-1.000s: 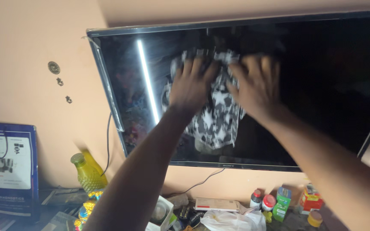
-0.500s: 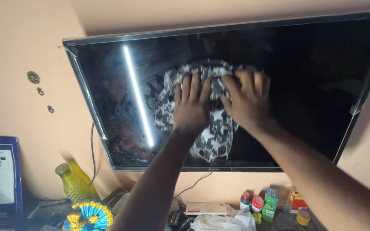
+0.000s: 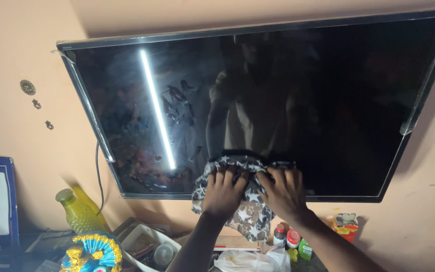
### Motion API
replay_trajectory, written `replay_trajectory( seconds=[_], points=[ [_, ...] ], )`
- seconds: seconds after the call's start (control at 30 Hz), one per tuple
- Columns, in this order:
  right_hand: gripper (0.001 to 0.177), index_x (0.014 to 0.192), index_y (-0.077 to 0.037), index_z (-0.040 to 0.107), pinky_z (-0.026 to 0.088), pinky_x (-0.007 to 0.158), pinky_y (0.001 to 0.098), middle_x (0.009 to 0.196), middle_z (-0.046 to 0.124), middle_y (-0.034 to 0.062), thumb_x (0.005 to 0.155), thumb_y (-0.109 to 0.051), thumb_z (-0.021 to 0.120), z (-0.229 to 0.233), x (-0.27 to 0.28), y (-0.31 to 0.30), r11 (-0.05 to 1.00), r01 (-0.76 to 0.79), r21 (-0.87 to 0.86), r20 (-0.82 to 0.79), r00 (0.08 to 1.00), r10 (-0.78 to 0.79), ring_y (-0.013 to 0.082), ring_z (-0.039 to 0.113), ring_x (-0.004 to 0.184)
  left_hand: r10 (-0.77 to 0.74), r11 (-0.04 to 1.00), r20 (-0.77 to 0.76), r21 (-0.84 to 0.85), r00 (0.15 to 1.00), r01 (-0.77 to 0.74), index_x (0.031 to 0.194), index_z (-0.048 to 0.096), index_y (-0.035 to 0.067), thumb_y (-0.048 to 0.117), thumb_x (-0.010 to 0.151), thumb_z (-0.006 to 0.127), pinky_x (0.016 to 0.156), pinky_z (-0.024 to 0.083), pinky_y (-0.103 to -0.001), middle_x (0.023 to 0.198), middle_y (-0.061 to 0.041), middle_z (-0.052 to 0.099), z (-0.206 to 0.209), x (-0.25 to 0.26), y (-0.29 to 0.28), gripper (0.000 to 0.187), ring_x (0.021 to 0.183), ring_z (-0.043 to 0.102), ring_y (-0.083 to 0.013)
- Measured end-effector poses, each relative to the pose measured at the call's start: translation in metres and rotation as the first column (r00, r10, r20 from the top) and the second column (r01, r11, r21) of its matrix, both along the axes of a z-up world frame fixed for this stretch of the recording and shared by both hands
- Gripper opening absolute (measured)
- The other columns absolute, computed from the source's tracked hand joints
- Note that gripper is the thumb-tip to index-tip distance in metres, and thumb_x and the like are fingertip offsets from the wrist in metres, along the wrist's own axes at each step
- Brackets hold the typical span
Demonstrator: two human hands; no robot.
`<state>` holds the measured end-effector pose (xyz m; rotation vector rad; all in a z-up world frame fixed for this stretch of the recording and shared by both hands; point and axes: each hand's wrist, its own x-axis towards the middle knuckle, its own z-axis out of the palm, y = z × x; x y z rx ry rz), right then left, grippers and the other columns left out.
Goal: The person cleans a television screen using a cloth, wiping the surface in circular and side-to-side motions while holding the side of the frame with the other hand.
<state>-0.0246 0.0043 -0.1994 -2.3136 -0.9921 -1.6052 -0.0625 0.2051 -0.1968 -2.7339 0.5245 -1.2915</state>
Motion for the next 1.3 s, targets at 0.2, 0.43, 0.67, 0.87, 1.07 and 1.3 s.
replay_trajectory(
  seconds=[0.2, 0.43, 0.67, 0.87, 1.07, 1.3],
  points=[
    [0.059, 0.119, -0.014, 0.067, 0.043, 0.092, 0.0531, 0.116, 0.056, 0.0097, 0.066, -0.035, 0.085, -0.032, -0.015, -0.005, 0.997, 0.073, -0.030, -0.158, 0.985, -0.077, 0.0309, 0.049, 0.106, -0.023, 0.996, -0.029, 0.085, 0.999, 0.025, 0.130, 0.062, 0.017, 0.019, 0.088, 0.060, 0.098, 0.047, -0.052, 0.122, -0.013, 0.059, -0.021, -0.008, -0.005, 0.042, 0.118, 0.055, -0.0340],
    [0.056, 0.116, -0.012, 0.067, 0.044, 0.090, 0.0505, 0.114, 0.058, 0.0108, 0.068, -0.037, 0.082, -0.036, -0.008, -0.013, 0.998, -0.006, -0.066, -0.165, 0.986, -0.005, 0.0298, 0.053, 0.105, 0.006, 0.994, -0.072, 0.110, 0.997, 0.002, 0.128, 0.059, 0.018, 0.020, 0.081, 0.062, 0.092, 0.052, -0.050, 0.122, -0.014, 0.056, -0.022, -0.009, -0.017, 0.047, 0.124, 0.054, -0.0387],
    [0.052, 0.110, -0.016, 0.073, 0.046, 0.083, 0.0501, 0.107, 0.060, 0.0090, 0.066, -0.042, 0.083, 0.015, 0.012, -0.034, 0.994, -0.046, -0.103, 0.057, 0.997, 0.052, 0.0302, 0.054, 0.097, -0.056, 0.981, 0.053, 0.187, 0.997, 0.045, 0.126, 0.060, 0.020, 0.024, 0.088, 0.063, 0.094, 0.053, -0.050, 0.123, -0.013, 0.057, 0.029, 0.001, -0.019, 0.038, 0.121, 0.056, -0.0339],
    [0.055, 0.111, -0.014, 0.075, 0.045, 0.083, 0.0479, 0.109, 0.058, 0.0114, 0.064, -0.040, 0.086, 0.123, 0.037, -0.068, 0.996, 0.085, -0.034, 0.290, 0.954, -0.071, 0.0300, 0.052, 0.099, -0.071, 0.995, 0.182, 0.084, 0.981, 0.057, 0.135, 0.058, 0.021, 0.021, 0.088, 0.065, 0.094, 0.053, -0.049, 0.126, -0.013, 0.056, 0.133, 0.018, -0.049, 0.047, 0.120, 0.057, -0.0331],
    [0.044, 0.116, -0.005, 0.065, 0.045, 0.092, 0.0428, 0.122, 0.051, 0.0143, 0.082, -0.022, 0.085, 0.224, 0.058, -0.114, 0.996, 0.053, 0.076, 0.400, 0.913, -0.079, 0.0291, 0.051, 0.112, -0.013, 0.993, 0.395, -0.106, 0.919, 0.059, 0.134, 0.056, 0.023, 0.023, 0.088, 0.065, 0.105, 0.045, -0.051, 0.135, -0.013, 0.052, 0.241, 0.040, -0.115, 0.047, 0.129, 0.051, -0.0342],
    [0.052, 0.126, -0.004, 0.064, 0.042, 0.103, 0.0466, 0.128, 0.052, 0.0175, 0.082, -0.019, 0.087, 0.216, 0.049, -0.129, 0.991, 0.075, 0.110, 0.327, 0.939, -0.107, 0.0332, 0.049, 0.121, -0.075, 0.976, 0.458, -0.150, 0.886, 0.160, 0.136, 0.054, 0.018, 0.028, 0.082, 0.071, 0.115, 0.035, -0.058, 0.144, -0.013, 0.049, 0.227, 0.049, -0.144, 0.057, 0.137, 0.046, -0.0360]
  ],
)
